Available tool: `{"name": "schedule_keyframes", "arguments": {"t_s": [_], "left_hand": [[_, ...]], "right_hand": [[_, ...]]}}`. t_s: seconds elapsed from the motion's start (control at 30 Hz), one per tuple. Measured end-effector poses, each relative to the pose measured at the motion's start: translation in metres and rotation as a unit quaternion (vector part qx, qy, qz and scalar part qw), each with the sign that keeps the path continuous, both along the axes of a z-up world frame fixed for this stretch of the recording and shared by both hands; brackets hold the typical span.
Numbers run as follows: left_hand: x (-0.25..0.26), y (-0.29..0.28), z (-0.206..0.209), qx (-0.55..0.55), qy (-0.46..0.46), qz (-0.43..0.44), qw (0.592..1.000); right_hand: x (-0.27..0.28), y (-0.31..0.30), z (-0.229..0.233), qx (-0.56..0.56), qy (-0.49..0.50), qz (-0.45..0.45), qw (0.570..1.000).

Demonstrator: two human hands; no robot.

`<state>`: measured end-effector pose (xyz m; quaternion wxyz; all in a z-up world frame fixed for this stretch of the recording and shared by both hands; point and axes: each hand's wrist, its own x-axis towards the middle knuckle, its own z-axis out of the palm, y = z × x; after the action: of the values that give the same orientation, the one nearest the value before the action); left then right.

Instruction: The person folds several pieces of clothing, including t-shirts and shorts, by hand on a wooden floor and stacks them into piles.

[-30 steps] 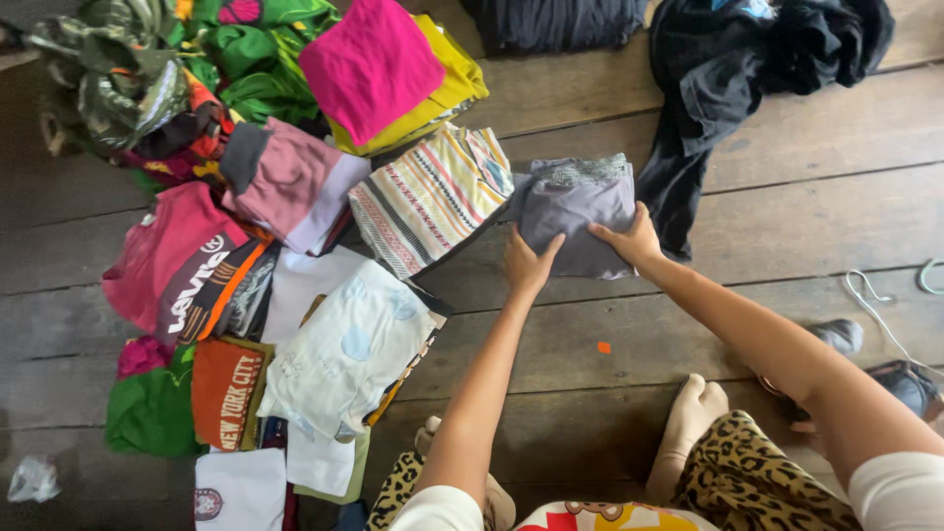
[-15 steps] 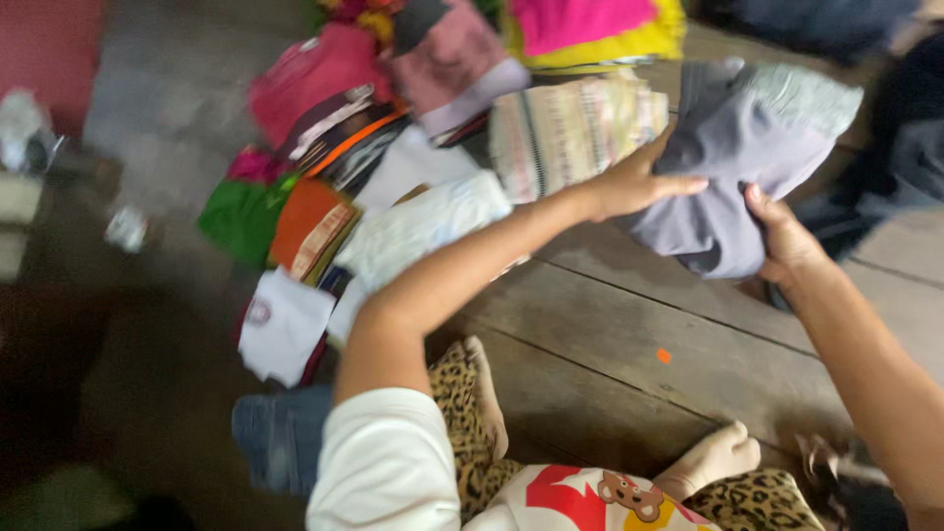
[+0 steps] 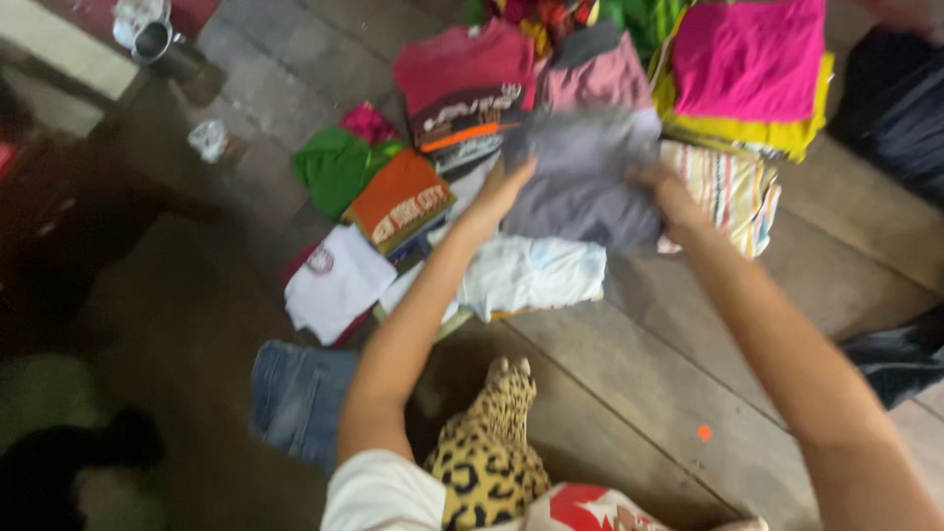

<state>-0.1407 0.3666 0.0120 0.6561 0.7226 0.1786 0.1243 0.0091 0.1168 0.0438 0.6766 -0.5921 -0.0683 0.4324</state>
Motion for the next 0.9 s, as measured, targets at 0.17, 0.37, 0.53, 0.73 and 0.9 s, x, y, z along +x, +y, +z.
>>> {"name": "schedule_keyframes", "arguments": {"t_s": [0.17, 0.37, 0.53, 0.73, 0.9], "left_hand": [[-0.007, -0.018, -0.126, 0.086, 0.084, 0.046, 0.992], [0.091, 0.008, -0.109, 0.071, -0.053, 0.069, 0.994], [0.145, -0.006, -0.071, 0.306, -0.13, 0.215, 0.918], [0.208, 0.027, -0.1, 0.538, 0.056, 0.055, 0.839], [0.226, 0.049, -0.133, 0.552, 0.083, 0.043, 0.828]], "right_hand": [[-0.001, 0.006, -0.059, -0.055, -0.059, -0.05, 0.996], [0.113, 0.058, -0.043, 0.0, -0.419, -0.062, 0.906], [0.155, 0.127, -0.063, -0.325, -0.536, -0.027, 0.778], [0.154, 0.153, -0.137, -0.377, -0.697, 0.09, 0.604], [0.171, 0.164, -0.161, -0.363, -0.636, 0.117, 0.671]]}}
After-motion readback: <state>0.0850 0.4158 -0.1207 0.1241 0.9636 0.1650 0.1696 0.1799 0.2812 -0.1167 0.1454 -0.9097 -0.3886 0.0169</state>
